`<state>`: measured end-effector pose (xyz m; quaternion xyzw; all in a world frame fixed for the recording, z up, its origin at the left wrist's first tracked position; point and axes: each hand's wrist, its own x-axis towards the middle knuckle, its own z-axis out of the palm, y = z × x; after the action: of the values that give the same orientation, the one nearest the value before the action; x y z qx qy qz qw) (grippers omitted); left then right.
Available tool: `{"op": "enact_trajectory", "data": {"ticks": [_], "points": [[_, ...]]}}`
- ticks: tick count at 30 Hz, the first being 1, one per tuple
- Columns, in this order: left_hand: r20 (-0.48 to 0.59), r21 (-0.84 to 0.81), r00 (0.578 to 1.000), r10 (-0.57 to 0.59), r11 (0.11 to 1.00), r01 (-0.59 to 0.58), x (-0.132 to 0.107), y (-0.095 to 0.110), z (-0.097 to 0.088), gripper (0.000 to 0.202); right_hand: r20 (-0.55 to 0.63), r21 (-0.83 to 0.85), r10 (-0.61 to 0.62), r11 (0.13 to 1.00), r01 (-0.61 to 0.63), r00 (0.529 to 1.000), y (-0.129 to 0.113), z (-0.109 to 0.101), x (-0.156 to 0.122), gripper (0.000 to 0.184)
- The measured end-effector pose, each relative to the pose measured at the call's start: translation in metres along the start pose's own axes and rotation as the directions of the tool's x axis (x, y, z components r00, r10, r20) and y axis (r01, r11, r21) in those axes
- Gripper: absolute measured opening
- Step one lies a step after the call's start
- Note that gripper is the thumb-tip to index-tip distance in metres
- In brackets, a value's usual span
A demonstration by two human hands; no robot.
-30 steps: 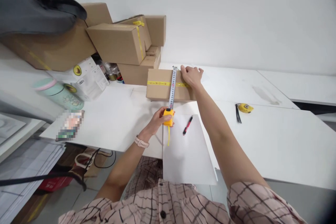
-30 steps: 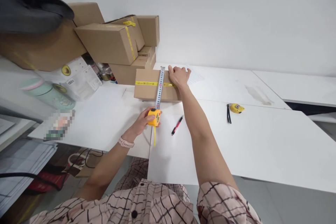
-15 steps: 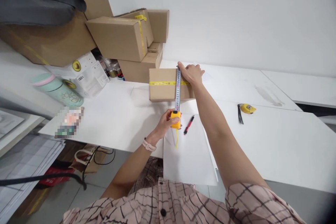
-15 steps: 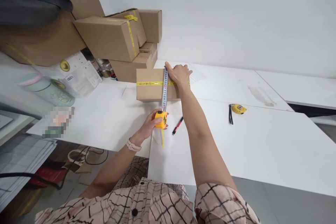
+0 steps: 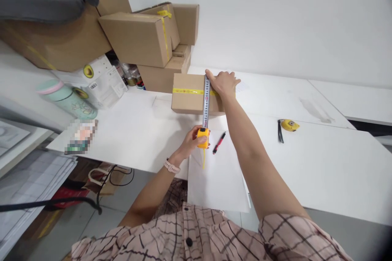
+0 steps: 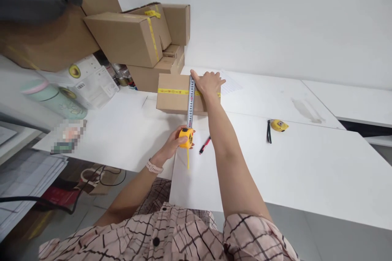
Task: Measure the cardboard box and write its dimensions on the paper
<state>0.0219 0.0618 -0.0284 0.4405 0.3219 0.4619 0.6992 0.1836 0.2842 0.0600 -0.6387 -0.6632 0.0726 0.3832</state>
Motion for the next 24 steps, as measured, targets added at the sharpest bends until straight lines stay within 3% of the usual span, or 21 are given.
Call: {"op": "enact_trajectory", "data": {"ticks": [5,13,19,24], "points": [[0.031,0.025,0.999,-0.011,1.000,0.010,-0.003,0.005,-0.008,0.055,-0.052,-0.064,-0.044,0.997,0.040,0.998,0.000,0.006,-0.001,0.085],[0.004,0.048,1.000,0.007,0.999,-0.008,-0.004,0.008,-0.005,0.055,-0.090,-0.071,-0.024,0.997,0.017,0.996,-0.001,0.006,-0.004,0.082],[-0.013,0.115,0.996,0.090,0.989,-0.088,-0.043,0.012,-0.022,0.065,-0.032,-0.069,0.015,0.997,-0.017,0.999,-0.008,0.000,-0.021,0.069],[-0.028,0.206,0.999,0.021,0.978,-0.015,-0.081,-0.017,-0.044,0.063,-0.124,-0.129,-0.018,0.992,0.001,0.992,-0.009,0.000,-0.058,0.059]]}}
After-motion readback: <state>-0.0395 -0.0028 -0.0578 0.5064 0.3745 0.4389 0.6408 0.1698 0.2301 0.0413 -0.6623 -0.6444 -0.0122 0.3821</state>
